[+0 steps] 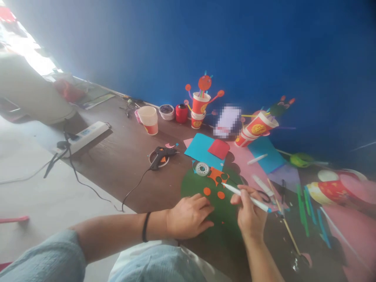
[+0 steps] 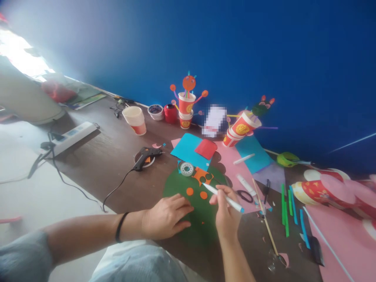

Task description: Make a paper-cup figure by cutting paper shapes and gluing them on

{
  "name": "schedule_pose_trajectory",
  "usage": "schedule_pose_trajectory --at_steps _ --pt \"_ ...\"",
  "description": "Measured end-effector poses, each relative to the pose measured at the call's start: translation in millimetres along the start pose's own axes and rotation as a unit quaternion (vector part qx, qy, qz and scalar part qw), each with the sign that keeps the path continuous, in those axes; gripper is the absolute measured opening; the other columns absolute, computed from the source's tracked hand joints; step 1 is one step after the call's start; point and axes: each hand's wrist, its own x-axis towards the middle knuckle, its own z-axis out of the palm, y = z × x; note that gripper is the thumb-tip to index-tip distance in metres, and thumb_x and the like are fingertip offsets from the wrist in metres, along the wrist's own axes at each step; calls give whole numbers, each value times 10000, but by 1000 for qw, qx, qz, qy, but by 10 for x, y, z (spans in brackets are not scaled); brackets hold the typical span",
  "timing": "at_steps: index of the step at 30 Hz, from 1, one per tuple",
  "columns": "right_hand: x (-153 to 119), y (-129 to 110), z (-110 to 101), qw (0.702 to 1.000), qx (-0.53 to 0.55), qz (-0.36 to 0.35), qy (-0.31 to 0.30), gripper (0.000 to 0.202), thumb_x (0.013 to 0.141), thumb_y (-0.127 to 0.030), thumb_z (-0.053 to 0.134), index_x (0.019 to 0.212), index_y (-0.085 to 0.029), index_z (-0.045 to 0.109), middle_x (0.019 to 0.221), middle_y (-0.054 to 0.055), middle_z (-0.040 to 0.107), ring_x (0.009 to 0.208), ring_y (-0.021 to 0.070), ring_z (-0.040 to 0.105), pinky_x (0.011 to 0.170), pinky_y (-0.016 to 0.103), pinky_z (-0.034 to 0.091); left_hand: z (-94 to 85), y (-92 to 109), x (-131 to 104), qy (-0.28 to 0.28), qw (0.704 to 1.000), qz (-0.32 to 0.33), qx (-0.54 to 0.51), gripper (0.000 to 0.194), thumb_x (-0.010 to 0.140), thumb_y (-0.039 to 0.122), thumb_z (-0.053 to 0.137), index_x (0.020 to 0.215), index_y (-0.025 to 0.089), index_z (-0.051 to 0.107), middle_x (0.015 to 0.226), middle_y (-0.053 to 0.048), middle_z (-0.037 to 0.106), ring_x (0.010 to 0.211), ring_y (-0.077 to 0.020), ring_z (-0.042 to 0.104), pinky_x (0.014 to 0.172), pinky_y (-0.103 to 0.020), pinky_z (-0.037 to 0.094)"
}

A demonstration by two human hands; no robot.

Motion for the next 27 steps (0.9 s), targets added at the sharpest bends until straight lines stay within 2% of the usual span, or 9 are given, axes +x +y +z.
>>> schedule_pose_trajectory --at_steps 3,8,11,14,17,27 --pt "-54 -30 24 994 -77 -7 -77 183 849 -355 541 884 -182 586 666 -4 609 646 155 597 620 275 465 -15 -23 -26 -2 998 -38 58 625 789 481 567 1289 130 437 1197 -144 538 1033 -280 497 874 -396 424" --pt "-108 -1 87 982 -117 -42 -141 167 855 -336 527 793 -188 574 675 -6 584 619 143 566 580 247 452 9 -101 -4 -19 996 -38 72 817 724 637 553 1311 90 397 1245 -159 494 1060 -294 462 921 -407 376" --pt "-119 61 106 982 -121 -41 -137 178 875 -351 499 838 -195 575 669 -12 567 596 132 542 569 239 447 20 -120 1 -28 996 -40 78 824 731 664 518 1307 86 404 1248 -159 489 1055 -287 457 915 -403 371" --pt "-120 125 111 986 -103 10 -132 190 878 -375 503 926 -204 572 665 -16 572 595 134 558 568 238 463 11 -119 1 -38 995 -41 82 800 747 652 510 1312 95 401 1256 -144 488 1062 -275 449 922 -394 367" --pt "-109 148 115 986 -89 37 -138 194 877 -387 509 905 -204 570 709 2 607 646 147 592 606 250 483 4 -118 1 -39 995 -44 78 790 746 627 536 1324 109 389 1284 -123 479 1076 -267 439 937 -390 361" --pt "-84 97 158 984 -100 -4 -144 195 901 -373 472 814 -207 525 656 -31 504 590 117 490 562 226 420 6 -143 -2 -38 996 -60 62 712 769 547 559 1323 127 406 1302 -104 481 1077 -271 438 949 -410 371"
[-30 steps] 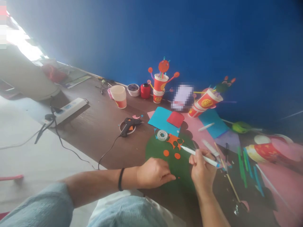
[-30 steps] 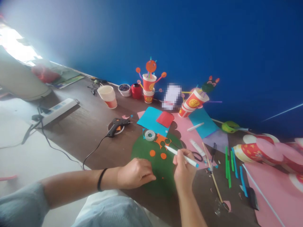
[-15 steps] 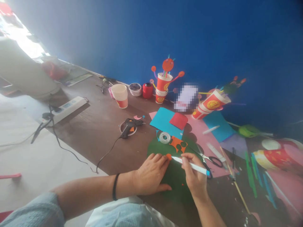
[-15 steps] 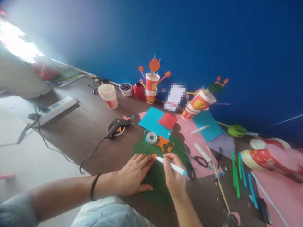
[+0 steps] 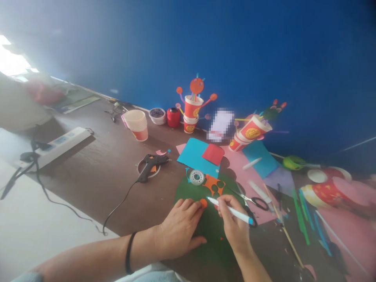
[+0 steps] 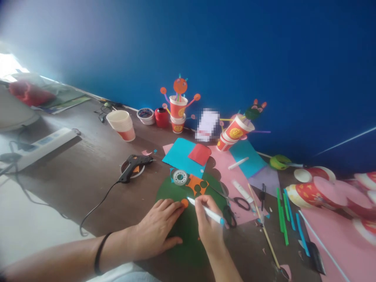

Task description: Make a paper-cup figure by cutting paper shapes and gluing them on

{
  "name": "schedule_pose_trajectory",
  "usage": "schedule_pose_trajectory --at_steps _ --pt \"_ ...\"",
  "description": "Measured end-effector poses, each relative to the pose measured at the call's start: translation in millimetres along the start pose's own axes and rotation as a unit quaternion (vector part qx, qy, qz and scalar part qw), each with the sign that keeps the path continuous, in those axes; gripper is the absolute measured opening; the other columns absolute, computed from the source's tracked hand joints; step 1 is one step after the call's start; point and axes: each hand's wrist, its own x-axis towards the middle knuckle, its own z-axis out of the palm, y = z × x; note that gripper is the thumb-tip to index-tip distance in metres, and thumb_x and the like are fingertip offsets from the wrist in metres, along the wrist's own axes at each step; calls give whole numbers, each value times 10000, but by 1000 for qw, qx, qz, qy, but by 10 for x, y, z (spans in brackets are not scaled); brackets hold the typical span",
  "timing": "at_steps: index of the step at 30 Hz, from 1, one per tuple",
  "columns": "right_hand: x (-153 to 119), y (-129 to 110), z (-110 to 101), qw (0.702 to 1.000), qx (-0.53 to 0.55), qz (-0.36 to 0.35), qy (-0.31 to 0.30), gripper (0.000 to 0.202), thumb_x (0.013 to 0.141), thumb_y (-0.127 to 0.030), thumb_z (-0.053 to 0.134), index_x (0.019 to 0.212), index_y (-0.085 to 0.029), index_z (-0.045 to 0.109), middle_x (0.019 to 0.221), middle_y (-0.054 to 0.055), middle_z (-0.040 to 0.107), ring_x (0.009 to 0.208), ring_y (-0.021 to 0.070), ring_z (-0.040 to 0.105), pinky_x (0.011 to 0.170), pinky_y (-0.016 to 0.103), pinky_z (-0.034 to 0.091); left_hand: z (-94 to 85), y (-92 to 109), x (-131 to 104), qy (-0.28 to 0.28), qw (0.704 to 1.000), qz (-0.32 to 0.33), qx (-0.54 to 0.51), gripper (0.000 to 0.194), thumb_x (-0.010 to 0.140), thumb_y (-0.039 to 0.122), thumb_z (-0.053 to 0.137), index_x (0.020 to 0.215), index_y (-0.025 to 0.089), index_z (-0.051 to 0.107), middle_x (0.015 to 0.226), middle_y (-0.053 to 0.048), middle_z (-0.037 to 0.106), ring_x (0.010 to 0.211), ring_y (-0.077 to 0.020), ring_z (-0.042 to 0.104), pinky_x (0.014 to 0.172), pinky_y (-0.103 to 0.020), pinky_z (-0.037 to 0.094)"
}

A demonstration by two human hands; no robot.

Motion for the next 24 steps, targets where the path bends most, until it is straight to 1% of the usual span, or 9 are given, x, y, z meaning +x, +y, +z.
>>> schedule_pose_trajectory --at_steps 2,7,12,18,24 --pt "8 17 4 1000 4 -4 5 207 908 -371 458 800 -206 519 638 -37 479 584 117 479 565 228 413 -9 -1 -2 -3 1000 0 -1 694 777 541 551 1322 135 410 1310 -104 476 1080 -273 438 953 -416 371" --pt "29 44 7 1000 -3 -8 8 201 910 -368 455 815 -205 522 649 -32 484 571 116 461 548 229 398 -14 -3 -9 -5 1000 -8 -5 674 775 522 565 1315 146 422 1322 -99 469 1094 -278 433 965 -432 370" --pt "25 64 26 1000 7 -12 2 189 915 -355 450 839 -206 537 655 -35 477 573 113 454 610 244 421 -34 15 -4 -1 999 -24 -27 646 763 502 591 1298 172 439 1296 -91 479 1098 -274 437 973 -428 372" --pt "13 -1 19 1000 -10 -15 -15 170 897 -349 489 830 -203 544 663 -27 518 574 113 477 544 215 398 -46 36 -14 5 998 -38 -43 618 748 456 622 1269 165 459 1265 -105 470 1111 -270 430 983 -426 372" --pt "16 -34 17 999 -19 -22 -15 156 885 -341 501 836 -199 543 643 -32 521 539 108 474 515 205 398 -38 33 -24 4 998 -38 -48 613 748 461 621 1266 180 456 1211 -92 493 1080 -267 436 963 -429 384"
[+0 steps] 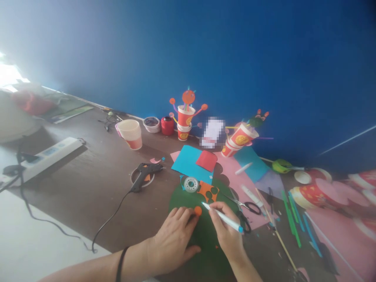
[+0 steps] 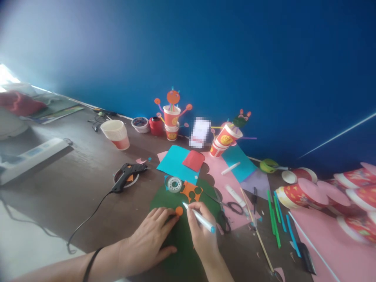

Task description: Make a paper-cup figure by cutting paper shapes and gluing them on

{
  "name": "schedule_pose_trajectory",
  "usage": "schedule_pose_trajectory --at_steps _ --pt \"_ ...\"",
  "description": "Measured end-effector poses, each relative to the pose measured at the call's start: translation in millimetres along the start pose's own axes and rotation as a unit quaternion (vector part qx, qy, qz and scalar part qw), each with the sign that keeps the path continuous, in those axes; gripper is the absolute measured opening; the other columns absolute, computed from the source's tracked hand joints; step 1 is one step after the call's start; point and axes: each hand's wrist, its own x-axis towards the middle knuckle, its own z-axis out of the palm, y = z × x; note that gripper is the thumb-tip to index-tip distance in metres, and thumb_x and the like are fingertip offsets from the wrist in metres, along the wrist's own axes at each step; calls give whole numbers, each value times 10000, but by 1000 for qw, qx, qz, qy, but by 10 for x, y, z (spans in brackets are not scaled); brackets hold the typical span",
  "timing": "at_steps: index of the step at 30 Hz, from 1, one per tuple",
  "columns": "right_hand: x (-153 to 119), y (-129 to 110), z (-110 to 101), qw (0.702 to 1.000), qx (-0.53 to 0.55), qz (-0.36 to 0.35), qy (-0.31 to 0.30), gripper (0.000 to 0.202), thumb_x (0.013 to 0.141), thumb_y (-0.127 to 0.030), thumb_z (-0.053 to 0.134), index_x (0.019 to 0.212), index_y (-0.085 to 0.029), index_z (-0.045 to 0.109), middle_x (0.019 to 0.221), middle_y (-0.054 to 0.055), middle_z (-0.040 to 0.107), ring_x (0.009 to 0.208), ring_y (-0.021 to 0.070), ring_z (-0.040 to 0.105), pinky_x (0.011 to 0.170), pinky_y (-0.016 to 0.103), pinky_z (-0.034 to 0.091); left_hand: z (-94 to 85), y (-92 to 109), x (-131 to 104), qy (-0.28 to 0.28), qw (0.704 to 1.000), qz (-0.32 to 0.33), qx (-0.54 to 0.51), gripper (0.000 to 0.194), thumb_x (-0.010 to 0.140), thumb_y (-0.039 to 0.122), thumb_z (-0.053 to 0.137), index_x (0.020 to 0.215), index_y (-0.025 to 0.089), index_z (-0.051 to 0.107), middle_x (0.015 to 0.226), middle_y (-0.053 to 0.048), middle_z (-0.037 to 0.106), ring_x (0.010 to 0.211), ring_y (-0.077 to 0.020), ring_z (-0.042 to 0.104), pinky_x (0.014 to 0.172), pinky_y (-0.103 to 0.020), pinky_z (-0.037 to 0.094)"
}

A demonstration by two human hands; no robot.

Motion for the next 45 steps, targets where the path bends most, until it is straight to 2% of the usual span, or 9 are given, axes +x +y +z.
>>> schedule_pose_trajectory --at_steps 6,12,17,23,32,39,45 --pt "-9 35 -8 1000 -11 0 0 151 881 -340 503 839 -200 540 628 -36 520 520 108 473 503 203 400 4 -9 0 1 1000 -1 -2 623 746 460 623 1276 183 448 1204 -96 492 1067 -263 436 963 -422 374" --pt "-18 61 -7 1000 -5 4 -1 175 887 -358 485 834 -200 540 665 -15 558 587 129 529 549 218 435 -4 -1 -14 1 1000 -4 -8 636 729 472 637 1272 201 448 1191 -92 496 1048 -262 442 946 -418 380" --pt "-23 131 12 999 15 28 -8 216 896 -385 462 849 -198 560 621 -25 516 510 112 480 444 207 374 -11 -7 -7 -3 1000 -3 -4 641 726 482 634 1273 203 448 1195 -94 497 1047 -268 444 949 -424 378" --pt "-21 140 11 999 12 29 -11 243 895 -395 463 819 -195 579 587 -35 472 493 110 455 432 208 363 -11 -10 -10 -5 1000 2 0 632 738 486 621 1271 191 451 1197 -90 498 1050 -263 440 956 -422 375" --pt "-23 99 -1 1000 -8 17 -10 194 882 -377 497 881 -194 562 638 -23 530 551 122 493 530 224 419 -8 -2 -15 -7 1000 -1 -4 639 739 488 619 1282 201 441 1199 -93 495 1052 -269 443 955 -423 371" --pt "-39 172 -4 999 12 44 -11 255 887 -414 472 769 -197 533 555 -45 442 476 111 436 443 216 359 21 -10 -15 -2 1000 -5 2 669 722 502 633 1287 209 429 1187 -91 495 1042 -264 446 946 -421 376" --pt "-24 124 -19 998 15 54 16 270 869 -437 498 798 -188 573 605 -12 539 480 121 485 451 232 396 13 -7 -7 -7 1000 -4 21 650 740 522 606 1286 217 427 1205 -95 473 1065 -267 435 941 -432 371"
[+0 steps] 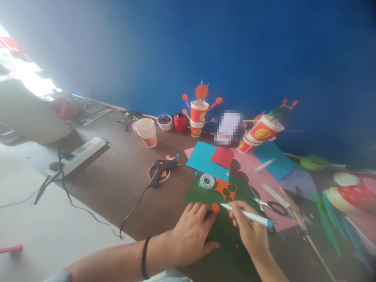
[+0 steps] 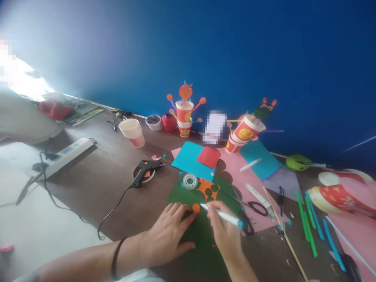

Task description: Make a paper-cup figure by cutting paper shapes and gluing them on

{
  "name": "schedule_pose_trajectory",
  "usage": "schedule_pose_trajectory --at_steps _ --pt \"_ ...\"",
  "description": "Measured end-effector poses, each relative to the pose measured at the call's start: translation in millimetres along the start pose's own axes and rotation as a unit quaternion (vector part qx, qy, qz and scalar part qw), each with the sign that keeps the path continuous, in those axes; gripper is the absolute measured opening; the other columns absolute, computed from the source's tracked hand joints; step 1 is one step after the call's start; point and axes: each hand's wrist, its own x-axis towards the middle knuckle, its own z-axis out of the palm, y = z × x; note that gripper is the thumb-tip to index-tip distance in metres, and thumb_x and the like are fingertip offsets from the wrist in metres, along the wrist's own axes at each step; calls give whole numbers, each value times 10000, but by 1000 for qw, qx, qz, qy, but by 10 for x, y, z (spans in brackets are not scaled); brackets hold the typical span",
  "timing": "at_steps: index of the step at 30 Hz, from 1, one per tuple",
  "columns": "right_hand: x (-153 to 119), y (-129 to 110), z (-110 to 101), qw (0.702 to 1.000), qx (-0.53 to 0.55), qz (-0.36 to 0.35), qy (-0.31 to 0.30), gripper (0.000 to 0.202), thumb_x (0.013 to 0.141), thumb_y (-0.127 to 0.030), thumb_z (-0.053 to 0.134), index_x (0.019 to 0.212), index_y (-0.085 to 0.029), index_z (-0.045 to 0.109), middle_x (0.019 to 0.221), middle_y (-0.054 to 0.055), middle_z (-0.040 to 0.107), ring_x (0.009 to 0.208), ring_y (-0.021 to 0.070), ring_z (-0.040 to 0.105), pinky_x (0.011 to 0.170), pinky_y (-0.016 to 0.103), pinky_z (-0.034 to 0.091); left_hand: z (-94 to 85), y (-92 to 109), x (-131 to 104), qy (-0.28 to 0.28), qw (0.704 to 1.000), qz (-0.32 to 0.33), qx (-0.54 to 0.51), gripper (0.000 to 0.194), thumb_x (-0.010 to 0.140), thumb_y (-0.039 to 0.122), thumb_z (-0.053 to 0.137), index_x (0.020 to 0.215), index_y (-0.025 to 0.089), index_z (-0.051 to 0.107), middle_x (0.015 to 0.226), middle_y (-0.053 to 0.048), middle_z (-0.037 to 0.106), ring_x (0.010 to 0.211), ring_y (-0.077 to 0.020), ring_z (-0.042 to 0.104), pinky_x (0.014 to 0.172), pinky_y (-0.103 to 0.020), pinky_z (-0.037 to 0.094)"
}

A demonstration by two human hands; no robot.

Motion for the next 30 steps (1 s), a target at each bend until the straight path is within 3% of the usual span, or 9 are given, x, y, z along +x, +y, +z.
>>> schedule_pose_trajectory --at_steps 5,16,30 --pt "3 -59 -29 999 -35 -19 9 316 889 -421 472 710 -185 581 566 -7 549 517 132 531 503 236 428 -15 -4 19 -2 1000 9 9 645 745 518 604 1283 207 430 1203 -100 469 1060 -271 437 924 -434 375" --pt "12 -108 21 990 -113 -78 -16 228 871 -363 518 733 -196 588 568 -14 591 528 134 555 520 224 429 0 2 30 3 1000 14 18 649 750 514 599 1285 191 425 1198 -107 476 1054 -275 444 921 -434 373" --pt "35 -85 28 988 -133 -70 -26 199 867 -356 541 768 -204 624 605 -6 649 545 137 601 543 217 445 -20 -2 41 12 999 26 17 652 746 500 615 1277 173 425 1337 -105 417 1137 -279 409 949 -423 349"
